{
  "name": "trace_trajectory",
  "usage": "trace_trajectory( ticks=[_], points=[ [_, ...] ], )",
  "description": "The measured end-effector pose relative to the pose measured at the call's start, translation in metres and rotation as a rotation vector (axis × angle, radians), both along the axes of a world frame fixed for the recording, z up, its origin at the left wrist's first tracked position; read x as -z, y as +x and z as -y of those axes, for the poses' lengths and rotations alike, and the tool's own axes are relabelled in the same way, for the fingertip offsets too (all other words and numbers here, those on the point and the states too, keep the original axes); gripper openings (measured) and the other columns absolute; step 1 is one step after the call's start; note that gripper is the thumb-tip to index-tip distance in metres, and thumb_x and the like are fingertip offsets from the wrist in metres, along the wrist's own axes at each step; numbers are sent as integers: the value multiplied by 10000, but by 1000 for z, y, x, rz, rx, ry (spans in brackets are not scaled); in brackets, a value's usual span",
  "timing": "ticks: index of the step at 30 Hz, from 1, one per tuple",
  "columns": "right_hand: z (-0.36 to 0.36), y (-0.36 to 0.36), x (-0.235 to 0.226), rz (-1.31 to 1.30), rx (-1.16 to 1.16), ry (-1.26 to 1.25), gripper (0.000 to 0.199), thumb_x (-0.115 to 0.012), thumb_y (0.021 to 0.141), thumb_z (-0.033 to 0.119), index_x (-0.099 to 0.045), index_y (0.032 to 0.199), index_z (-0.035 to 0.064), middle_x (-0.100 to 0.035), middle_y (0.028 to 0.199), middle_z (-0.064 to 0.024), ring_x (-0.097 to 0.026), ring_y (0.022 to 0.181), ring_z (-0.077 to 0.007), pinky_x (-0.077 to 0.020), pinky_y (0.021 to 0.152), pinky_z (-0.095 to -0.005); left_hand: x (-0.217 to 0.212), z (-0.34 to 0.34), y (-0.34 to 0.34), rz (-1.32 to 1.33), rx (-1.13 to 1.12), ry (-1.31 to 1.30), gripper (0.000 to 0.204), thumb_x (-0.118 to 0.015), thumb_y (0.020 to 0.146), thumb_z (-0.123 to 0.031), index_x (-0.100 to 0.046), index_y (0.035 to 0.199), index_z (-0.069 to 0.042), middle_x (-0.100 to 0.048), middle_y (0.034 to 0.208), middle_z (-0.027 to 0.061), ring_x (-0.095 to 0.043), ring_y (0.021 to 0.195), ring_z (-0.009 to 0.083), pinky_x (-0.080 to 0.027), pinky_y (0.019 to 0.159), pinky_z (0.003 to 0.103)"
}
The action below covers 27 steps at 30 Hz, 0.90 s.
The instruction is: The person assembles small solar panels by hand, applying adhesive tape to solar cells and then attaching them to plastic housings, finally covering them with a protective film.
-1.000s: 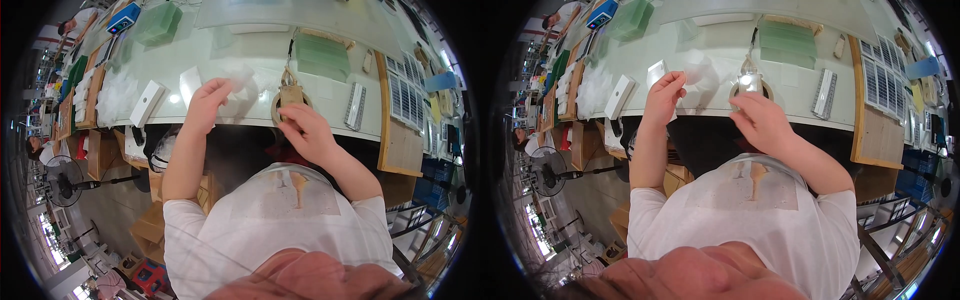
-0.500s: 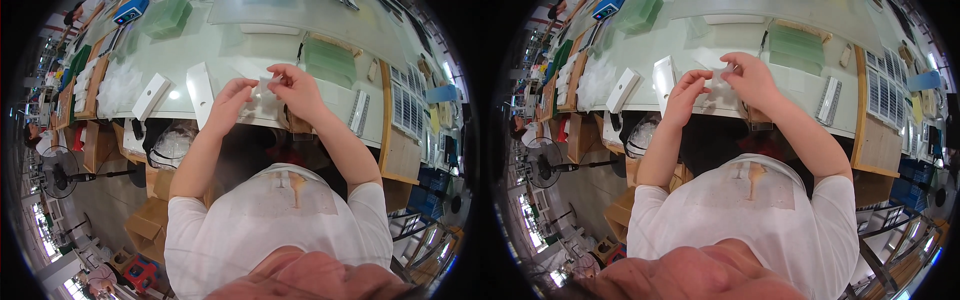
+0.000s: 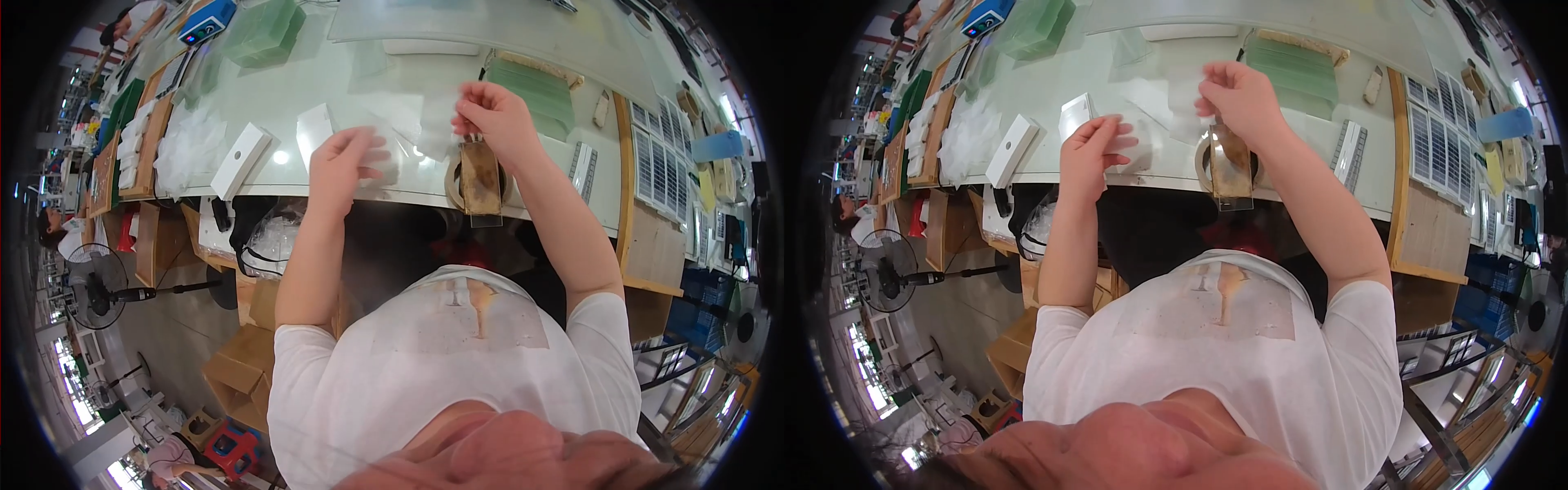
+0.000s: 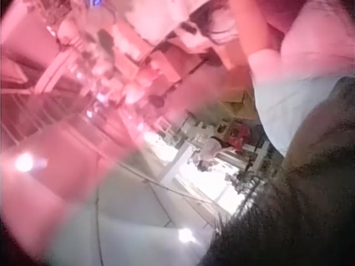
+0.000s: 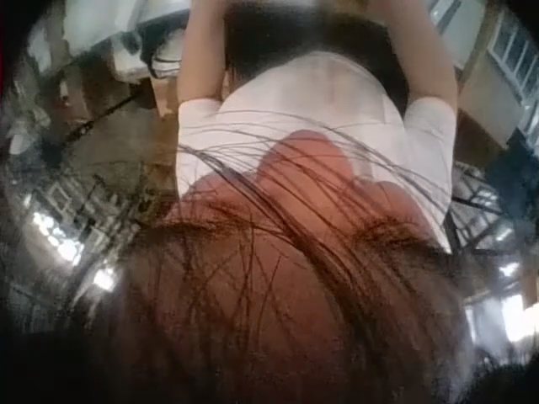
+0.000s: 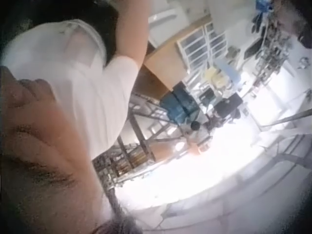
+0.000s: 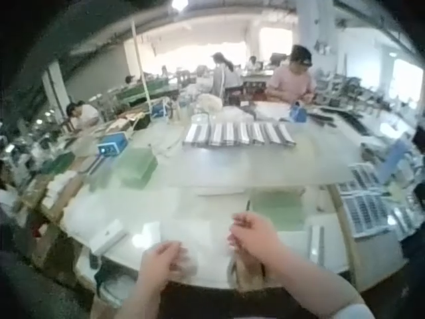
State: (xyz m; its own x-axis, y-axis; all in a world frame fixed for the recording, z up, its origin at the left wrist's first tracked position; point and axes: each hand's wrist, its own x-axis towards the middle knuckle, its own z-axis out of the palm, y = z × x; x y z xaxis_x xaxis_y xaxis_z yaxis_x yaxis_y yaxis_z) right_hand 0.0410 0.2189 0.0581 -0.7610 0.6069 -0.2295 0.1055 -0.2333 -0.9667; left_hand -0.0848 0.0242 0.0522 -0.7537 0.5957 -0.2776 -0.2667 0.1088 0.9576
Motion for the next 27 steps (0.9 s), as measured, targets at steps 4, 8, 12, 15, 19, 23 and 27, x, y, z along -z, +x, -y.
trace_trajectory(
  ticks=[4, 8, 12, 15, 19, 23, 27],
  points=[
    [13, 13, -22, 63, -43, 265, 428, -649, 854, 131, -493, 1225, -15, -629, 900, -59, -584, 702, -84, -477, 578, -217, -1, 13, 13, 217, -58, 214, 279, -568, 920, -180, -567, 1125, 9, -637, 1034, 131, -667, 870, 247, -545, 554, 266],
    [50, 45, -19, 3, -352, -63, 495, -668, 842, 93, -454, 1277, -8, -621, 899, -50, -562, 680, -67, -447, 563, -194, -5, 2, 51, 393, 48, 329, 267, -556, 928, -179, -558, 1136, -10, -611, 1083, 93, -628, 939, 213, -515, 509, 257],
    [59, 71, 11, -55, -123, 31, 406, -646, 845, 44, -496, 1219, 0, -606, 851, -24, -544, 675, -49, -430, 563, -180, -8, -13, 72, 536, 134, 254, 262, -565, 919, -217, -578, 1101, -29, -605, 985, 33, -550, 802, 106, -366, 484, 222],
    [48, 84, 2, -94, -108, -66, 366, -653, 833, 49, -522, 1171, 0, -592, 795, 5, -511, 647, -31, -421, 559, -188, -10, -28, 68, 375, 186, 170, 196, -540, 931, -217, -576, 1052, -67, -619, 957, 11, -573, 769, 99, -347, 462, 200],
    [41, 94, -12, -76, -63, -97, 386, -642, 826, 20, -517, 1192, 29, -597, 790, -22, -506, 621, -54, -420, 554, -196, -10, -59, 56, 149, 245, 117, 155, -624, 883, -216, -622, 937, -71, -638, 858, 9, -561, 720, 87, -322, 481, 192],
    [43, 105, -3, -11, 54, -98, 404, -661, 819, 39, -507, 1193, 32, -611, 776, -6, -493, 577, -36, -370, 494, -164, 12, -68, 55, -295, 299, 12, 238, -677, 819, -253, -664, 864, -19, -614, 719, -3, -543, 661, 83, -427, 577, 234],
    [48, 112, 17, 185, 65, 36, 384, -694, 774, 88, -527, 1112, 12, -575, 645, 22, -485, 548, -40, -404, 529, -190, 33, -66, 54, -530, 379, -175, 253, -691, 773, -262, -659, 843, -21, -597, 686, 61, -556, 639, 155, -450, 603, 284]
  ],
)
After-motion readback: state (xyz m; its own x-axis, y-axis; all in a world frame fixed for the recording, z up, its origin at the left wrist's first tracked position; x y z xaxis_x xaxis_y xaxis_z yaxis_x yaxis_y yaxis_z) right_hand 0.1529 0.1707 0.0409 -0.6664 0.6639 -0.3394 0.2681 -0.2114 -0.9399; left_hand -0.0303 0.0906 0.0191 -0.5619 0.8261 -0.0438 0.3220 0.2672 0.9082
